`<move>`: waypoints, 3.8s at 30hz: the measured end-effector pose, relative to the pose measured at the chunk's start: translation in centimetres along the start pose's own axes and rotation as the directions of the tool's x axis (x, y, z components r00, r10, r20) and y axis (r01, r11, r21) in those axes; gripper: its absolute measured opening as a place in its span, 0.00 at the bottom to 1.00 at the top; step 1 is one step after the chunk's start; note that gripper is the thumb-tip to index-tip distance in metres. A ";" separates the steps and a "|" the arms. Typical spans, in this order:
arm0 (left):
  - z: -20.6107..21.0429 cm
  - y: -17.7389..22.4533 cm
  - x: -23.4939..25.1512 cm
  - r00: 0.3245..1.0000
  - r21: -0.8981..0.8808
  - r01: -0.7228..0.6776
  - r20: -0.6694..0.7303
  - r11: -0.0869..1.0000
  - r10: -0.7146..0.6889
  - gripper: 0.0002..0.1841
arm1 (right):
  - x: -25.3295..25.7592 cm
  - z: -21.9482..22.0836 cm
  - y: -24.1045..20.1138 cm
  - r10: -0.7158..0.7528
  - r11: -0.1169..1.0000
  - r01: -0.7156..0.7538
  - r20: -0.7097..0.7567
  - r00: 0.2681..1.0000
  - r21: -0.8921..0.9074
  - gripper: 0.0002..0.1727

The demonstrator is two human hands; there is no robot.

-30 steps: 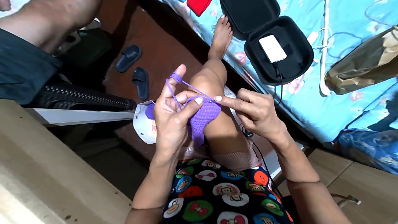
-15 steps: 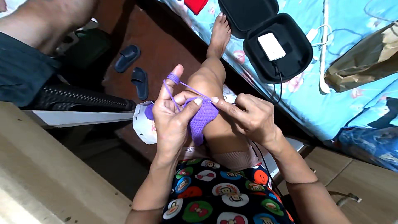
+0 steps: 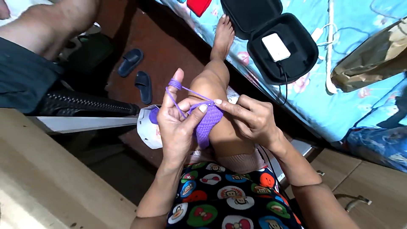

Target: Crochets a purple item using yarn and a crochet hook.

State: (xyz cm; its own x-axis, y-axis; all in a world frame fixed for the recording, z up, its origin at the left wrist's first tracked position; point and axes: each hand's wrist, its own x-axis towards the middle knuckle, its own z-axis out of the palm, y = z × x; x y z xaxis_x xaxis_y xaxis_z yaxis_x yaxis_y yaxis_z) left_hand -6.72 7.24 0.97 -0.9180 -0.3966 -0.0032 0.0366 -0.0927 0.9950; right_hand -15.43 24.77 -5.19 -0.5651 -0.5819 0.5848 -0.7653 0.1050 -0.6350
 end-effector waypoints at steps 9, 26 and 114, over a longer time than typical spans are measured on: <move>0.9 -4.9 -1.3 0.768 0.537 -0.562 0.057 0.629 0.638 0.32 | 0.8 0.5 -3.0 0.293 0.931 -0.291 0.024 0.956 0.221 0.21; -1.4 0.2 0.5 0.985 -0.163 0.088 0.161 0.983 -0.061 0.35 | 0.3 -0.2 -0.2 -0.130 0.986 0.121 -0.070 0.989 -0.119 0.14; 1.6 -5.1 -1.6 0.724 0.535 -0.602 0.052 0.593 0.688 0.23 | 1.6 -0.3 -4.0 0.461 0.637 -0.456 0.167 0.872 0.622 0.22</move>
State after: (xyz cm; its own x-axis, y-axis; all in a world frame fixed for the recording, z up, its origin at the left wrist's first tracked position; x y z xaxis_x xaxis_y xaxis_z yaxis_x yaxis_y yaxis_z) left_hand -6.09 9.76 -3.98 -0.6601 -0.3032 0.6873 0.3627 0.6726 0.6450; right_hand -13.43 23.68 -1.54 -0.7937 -0.5937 0.1327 -0.0383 -0.1689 -0.9849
